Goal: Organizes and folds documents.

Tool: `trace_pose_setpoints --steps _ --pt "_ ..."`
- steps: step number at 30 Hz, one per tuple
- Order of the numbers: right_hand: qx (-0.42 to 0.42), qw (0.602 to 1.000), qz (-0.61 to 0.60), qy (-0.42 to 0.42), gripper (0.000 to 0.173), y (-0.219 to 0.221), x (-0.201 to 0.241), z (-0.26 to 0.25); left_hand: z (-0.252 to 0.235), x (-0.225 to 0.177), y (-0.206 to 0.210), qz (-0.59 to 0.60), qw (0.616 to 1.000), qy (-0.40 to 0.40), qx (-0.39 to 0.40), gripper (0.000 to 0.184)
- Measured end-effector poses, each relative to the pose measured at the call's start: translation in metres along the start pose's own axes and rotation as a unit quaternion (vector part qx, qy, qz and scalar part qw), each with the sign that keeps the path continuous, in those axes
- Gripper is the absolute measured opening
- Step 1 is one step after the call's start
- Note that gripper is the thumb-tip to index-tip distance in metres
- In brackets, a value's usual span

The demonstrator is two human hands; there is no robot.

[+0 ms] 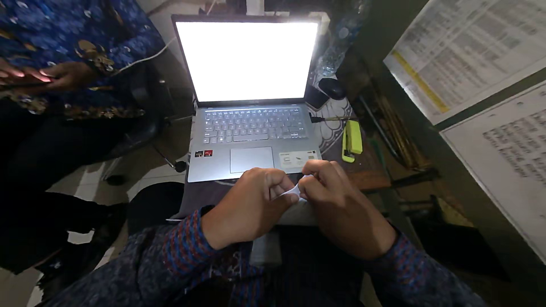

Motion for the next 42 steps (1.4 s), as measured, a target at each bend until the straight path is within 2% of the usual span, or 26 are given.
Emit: trace_pose_setpoints --steps 8,13,20,30,34,37,42 --pt "0.031 0.999 0.036 -0.025 0.017 0.002 0.007 -0.002 0.000 -0.001 -0.001 0.032 0.999 0.002 0.004 0.014" --pt "0.016 0.996 0.046 -0.072 0.018 -0.001 0.015 -0.002 -0.002 0.000 0.000 0.042 0.999 -0.005 0.020 0.012" --pt "0.010 0.993 -0.026 -0.118 0.019 -0.003 0.017 0.004 -0.004 0.002 0.007 0.092 0.992 0.003 0.087 0.009" --pt "0.064 0.985 -0.027 -0.156 0.021 0.000 0.033 0.005 -0.007 -0.002 0.019 0.140 0.976 0.034 0.166 0.007" --pt "0.040 0.989 -0.067 -0.126 0.021 -0.013 0.022 0.003 -0.006 0.004 0.011 0.114 0.984 -0.003 0.140 0.008" --pt "-0.023 0.992 -0.113 -0.055 0.023 -0.045 0.000 0.010 -0.003 0.008 -0.003 0.079 0.992 -0.018 0.102 0.011" --pt "-0.108 0.971 -0.207 0.060 0.019 -0.086 -0.058 0.074 -0.001 0.017 -0.024 0.054 0.997 -0.039 0.050 0.013"
Point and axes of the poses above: each hand's wrist, its own z-axis away from the middle knuckle, its own y-axis out of the palm, x = y × z, the point moved 10 cm from there along -z, towards the middle knuckle, and after that the axes turned 11 degrees about -z, right-handed, at the moved point
